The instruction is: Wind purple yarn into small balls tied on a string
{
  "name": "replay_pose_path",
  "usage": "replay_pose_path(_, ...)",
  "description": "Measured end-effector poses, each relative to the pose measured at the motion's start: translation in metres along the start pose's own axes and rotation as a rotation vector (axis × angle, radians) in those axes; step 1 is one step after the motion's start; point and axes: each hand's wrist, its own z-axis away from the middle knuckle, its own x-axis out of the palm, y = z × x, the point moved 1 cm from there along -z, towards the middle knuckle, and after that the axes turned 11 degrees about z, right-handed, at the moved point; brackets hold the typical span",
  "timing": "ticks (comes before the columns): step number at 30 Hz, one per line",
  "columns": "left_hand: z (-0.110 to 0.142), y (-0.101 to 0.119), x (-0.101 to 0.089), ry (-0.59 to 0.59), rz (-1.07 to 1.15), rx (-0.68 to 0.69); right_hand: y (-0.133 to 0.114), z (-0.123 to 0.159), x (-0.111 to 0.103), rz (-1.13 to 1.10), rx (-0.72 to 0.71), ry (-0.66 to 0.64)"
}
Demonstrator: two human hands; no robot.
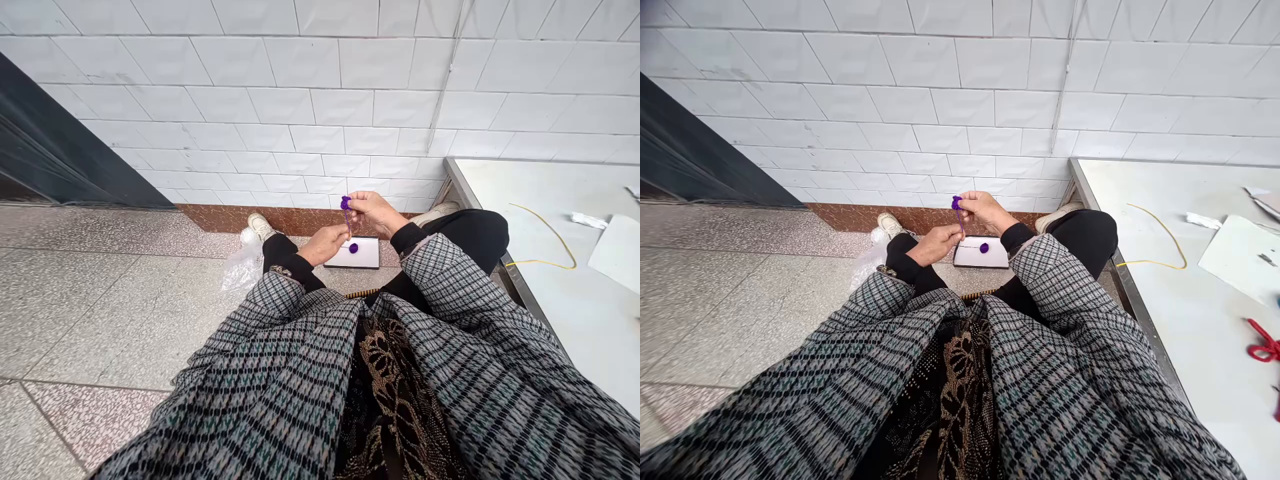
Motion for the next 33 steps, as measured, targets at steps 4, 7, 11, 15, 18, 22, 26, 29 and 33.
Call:
replay_pose_path(4, 0.003, 0.019, -0.001, -0.029, -0.124, 0.093, 0.005, -0.002, -0.002, 0.551, -0.046, 0.142)
replay_pose_path(7, 0.003, 0.02, -0.017, 0.175, -0.171, 0.076, 0.009, 0.002, 0.001, 0.784, -0.074, -0.094)
replay_pose_path(11, 0.005, 0.005, -0.034, 0.378, -0.17, -0.021, 0.01, 0.009, 0.007, 0.43, -0.067, -0.403)
replay_pose_path(15, 0.01, -0.007, -0.018, 0.307, -0.05, -0.134, 0.005, 0.007, 0.006, 0.089, -0.011, -0.267)
replay_pose_path(18, 0.014, 0.0, 0.003, 0.099, -0.018, -0.049, 0.006, 0.001, 0.005, 0.095, -0.014, -0.137)
replay_pose_path(22, 0.018, 0.017, 0.004, 0.087, -0.125, 0.066, 0.014, -0.004, 0.002, 0.496, -0.038, -0.045)
replay_pose_path(26, 0.02, 0.015, -0.019, 0.29, -0.181, -0.002, 0.019, -0.001, 0.005, 0.593, -0.046, -0.29)
replay_pose_path(29, 0.021, 0.003, -0.02, 0.342, -0.128, -0.065, 0.015, 0.005, 0.009, 0.371, -0.022, -0.435)
replay_pose_path(33, 0.022, -0.007, 0.004, 0.267, 0.007, -0.11, 0.009, 0.006, 0.01, 0.075, 0.075, -0.35)
